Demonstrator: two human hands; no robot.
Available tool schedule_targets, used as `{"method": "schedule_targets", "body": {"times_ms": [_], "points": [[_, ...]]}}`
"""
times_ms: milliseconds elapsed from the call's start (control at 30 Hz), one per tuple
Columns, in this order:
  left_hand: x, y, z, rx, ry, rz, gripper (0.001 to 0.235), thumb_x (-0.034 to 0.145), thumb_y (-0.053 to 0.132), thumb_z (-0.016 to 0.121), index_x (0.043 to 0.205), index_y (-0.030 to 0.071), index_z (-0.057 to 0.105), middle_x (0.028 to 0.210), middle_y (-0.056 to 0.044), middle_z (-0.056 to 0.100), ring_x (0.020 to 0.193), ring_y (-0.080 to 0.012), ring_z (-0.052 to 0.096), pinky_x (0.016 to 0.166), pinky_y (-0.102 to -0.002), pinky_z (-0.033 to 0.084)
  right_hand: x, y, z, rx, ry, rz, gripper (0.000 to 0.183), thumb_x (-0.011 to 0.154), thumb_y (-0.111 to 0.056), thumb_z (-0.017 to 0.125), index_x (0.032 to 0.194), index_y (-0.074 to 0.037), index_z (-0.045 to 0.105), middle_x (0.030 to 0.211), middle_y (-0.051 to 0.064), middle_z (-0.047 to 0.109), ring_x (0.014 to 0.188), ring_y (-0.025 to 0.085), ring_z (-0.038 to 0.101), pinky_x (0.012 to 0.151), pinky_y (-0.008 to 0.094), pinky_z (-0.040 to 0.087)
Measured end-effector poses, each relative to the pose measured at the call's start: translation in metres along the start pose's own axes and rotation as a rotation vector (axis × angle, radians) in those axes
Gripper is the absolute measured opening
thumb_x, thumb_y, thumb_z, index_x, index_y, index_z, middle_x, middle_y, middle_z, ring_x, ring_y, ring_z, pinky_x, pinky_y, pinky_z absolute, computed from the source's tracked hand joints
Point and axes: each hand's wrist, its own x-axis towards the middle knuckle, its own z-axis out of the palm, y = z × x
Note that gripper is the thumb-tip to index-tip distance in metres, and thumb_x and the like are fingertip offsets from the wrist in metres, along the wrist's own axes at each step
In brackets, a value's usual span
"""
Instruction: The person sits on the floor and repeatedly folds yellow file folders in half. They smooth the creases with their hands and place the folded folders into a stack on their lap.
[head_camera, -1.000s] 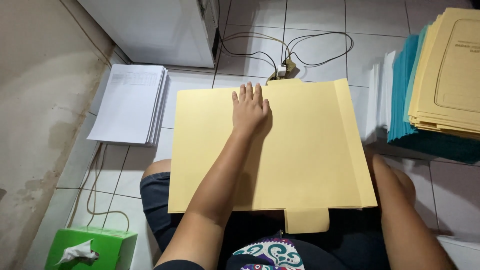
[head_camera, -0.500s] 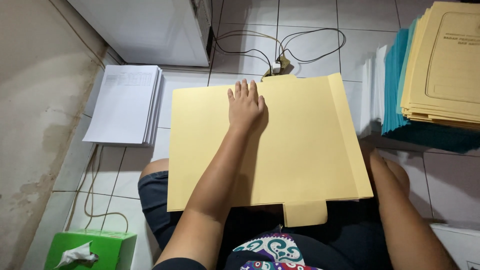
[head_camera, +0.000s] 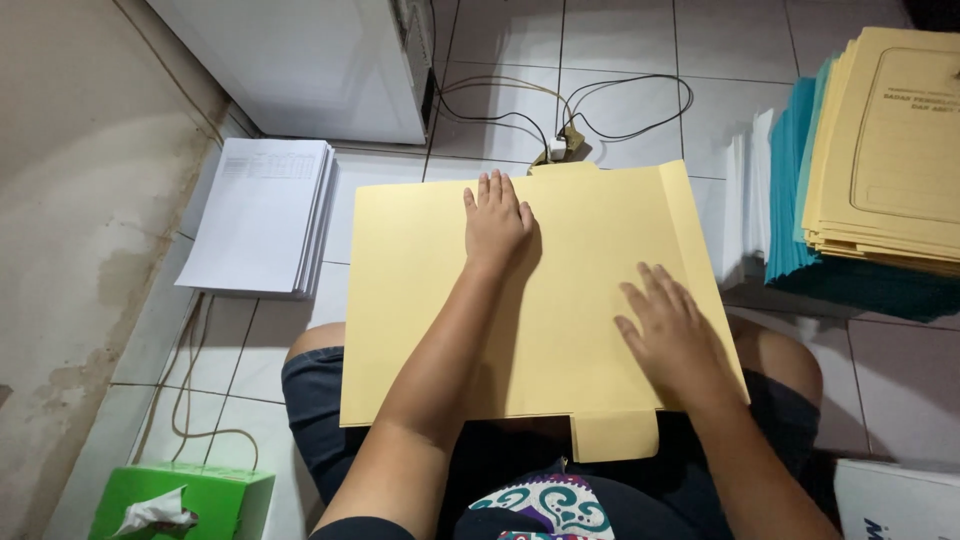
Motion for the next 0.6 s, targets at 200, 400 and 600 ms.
{"method": "schedule_targets", "body": {"times_ms": [200, 400, 600], "points": [[0.002, -0.017, -0.017, -0.458, 0.029, 0.163, 0.007, 0.092, 0.012, 0.050, 0.088, 0.009, 0.055, 0.160, -0.026, 0.038, 0.148, -0.0483, 0.033, 0.115, -0.074, 0.016, 0.029, -0.038, 0.064, 0.077, 0.028, -0.278, 0.064, 0.101, -0.046, 0.045, 0.159, -0.020, 0.034, 0.171, 0.008, 0.018, 0.158, 0.028, 0.011, 0.124, 0.049, 0.007], [-0.079, -0.115, -0.120, -0.135, -0.141, -0.520, 0.077, 0.099, 0.042, 0.054, 0.162, 0.012, 0.022, 0.169, -0.021, 0.015, 0.156, -0.0405, 0.011, 0.125, -0.055, 0.009, 0.024, 0.103, 0.058, 0.281, 0.478, 0.087, 0.066, 0.097, -0.027, 0.060, 0.149, 0.012, 0.044, 0.158, 0.034, 0.039, 0.147, 0.046, 0.036, 0.118, 0.054, 0.030], [-0.126, -0.150, -0.126, -0.512, -0.182, -0.732, 0.080, 0.098, 0.044, 0.047, 0.161, 0.004, 0.018, 0.155, -0.017, 0.042, 0.139, -0.0376, 0.046, 0.109, -0.050, 0.043, 0.030, 0.120, 0.074, 0.443, 0.119, 0.448, 0.078, 0.101, -0.038, 0.041, 0.163, 0.001, 0.015, 0.164, 0.031, 0.026, 0.148, 0.048, 0.029, 0.119, 0.055, 0.022]]}}
